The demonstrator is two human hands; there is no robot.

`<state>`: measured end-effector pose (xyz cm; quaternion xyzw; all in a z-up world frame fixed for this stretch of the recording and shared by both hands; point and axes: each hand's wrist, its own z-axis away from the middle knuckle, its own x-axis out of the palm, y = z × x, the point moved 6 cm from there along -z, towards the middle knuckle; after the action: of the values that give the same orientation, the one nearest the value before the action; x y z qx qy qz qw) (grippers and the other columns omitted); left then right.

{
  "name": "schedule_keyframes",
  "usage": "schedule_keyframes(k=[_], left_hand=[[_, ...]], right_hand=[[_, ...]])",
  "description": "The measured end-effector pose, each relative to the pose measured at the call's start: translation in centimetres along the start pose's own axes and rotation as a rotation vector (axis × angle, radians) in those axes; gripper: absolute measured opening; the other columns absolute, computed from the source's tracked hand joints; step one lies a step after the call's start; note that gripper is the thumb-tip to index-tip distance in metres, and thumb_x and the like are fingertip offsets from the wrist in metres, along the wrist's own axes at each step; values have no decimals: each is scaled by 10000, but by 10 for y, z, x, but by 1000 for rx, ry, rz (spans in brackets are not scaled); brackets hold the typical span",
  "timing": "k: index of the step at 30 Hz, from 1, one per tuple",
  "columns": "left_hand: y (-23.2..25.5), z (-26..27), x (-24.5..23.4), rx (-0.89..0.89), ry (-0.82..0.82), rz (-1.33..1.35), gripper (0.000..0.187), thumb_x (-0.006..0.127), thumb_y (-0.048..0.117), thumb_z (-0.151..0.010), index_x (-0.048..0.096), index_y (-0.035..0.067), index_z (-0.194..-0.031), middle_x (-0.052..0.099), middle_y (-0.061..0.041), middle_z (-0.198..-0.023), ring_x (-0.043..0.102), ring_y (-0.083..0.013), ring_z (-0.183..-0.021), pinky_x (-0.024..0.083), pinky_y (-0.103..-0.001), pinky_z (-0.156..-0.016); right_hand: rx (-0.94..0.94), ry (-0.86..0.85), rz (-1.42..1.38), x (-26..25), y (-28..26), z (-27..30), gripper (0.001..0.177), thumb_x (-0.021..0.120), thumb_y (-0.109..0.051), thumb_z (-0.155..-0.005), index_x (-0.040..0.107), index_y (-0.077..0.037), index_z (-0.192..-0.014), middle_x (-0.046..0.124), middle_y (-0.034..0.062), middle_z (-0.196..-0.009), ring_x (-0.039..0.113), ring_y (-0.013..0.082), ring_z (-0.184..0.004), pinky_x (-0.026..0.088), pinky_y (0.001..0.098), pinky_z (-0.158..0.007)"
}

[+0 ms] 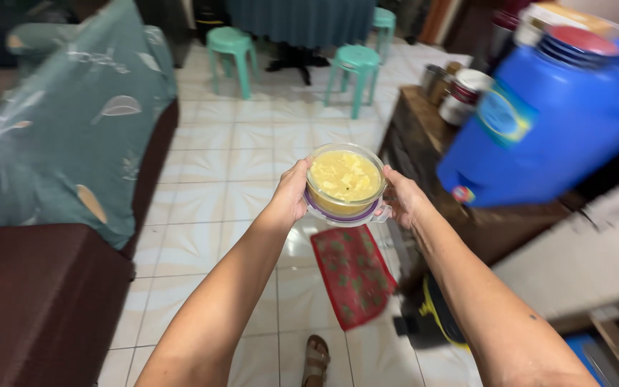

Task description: The person transfers food items from the kitchen to the dining table and arranges them.

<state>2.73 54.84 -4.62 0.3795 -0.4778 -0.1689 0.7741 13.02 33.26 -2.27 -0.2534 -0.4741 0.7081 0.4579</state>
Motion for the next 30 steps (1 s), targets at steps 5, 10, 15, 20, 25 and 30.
schedule_keyframes(k=[5,10,15,20,25,30], left_hand=[[64,-59,-44,67,100,-30,468,511,319,-1003,577,-16,-1323,669,-168,-1253,665,-283,-1103,566,-457,-896],[122,-140,-80,93,138,13,491,515,341,-986,577,-30,-1301,668,-211,-1239,675,-336,-1092,574,-512,-885],[174,-209,-106,117,235,-22,495,568,382,-962,596,12,-1290,673,-179,-1205,669,-299,-1074,568,-474,-886],[225,-282,-128,114,250,-15,462,570,362,-959,596,13,-1261,682,-190,-1173,687,-311,-1026,582,-487,-847],[277,-379,-158,140,219,3,458,562,333,-969,602,-18,-1260,696,-200,-1187,711,-317,-1029,605,-478,-840],[336,-462,-174,138,155,7,430,580,321,-973,632,-3,-1250,708,-156,-1187,710,-263,-1046,603,-430,-879]], right_hand=[[-12,-130,67,71,-34,-91,485,508,-488,-992,623,-70,-1211,611,184,-1164,599,309,-900,546,376,-600],[-50,-283,53,137,-81,-174,500,504,-461,-994,599,-45,-1256,585,211,-1169,602,329,-878,557,387,-638],[-68,-301,116,192,-124,-250,530,515,-473,-983,592,-49,-1291,584,201,-1165,620,328,-883,562,394,-653],[-61,-307,125,241,-157,-328,515,523,-469,-977,596,-67,-1290,586,199,-1150,615,330,-875,551,389,-628],[-63,-313,107,291,-195,-404,505,525,-457,-982,598,-57,-1281,583,199,-1153,615,337,-869,550,391,-618],[-56,-284,86,341,-232,-482,511,513,-467,-984,587,-56,-1278,551,212,-1162,598,351,-882,517,393,-605]])
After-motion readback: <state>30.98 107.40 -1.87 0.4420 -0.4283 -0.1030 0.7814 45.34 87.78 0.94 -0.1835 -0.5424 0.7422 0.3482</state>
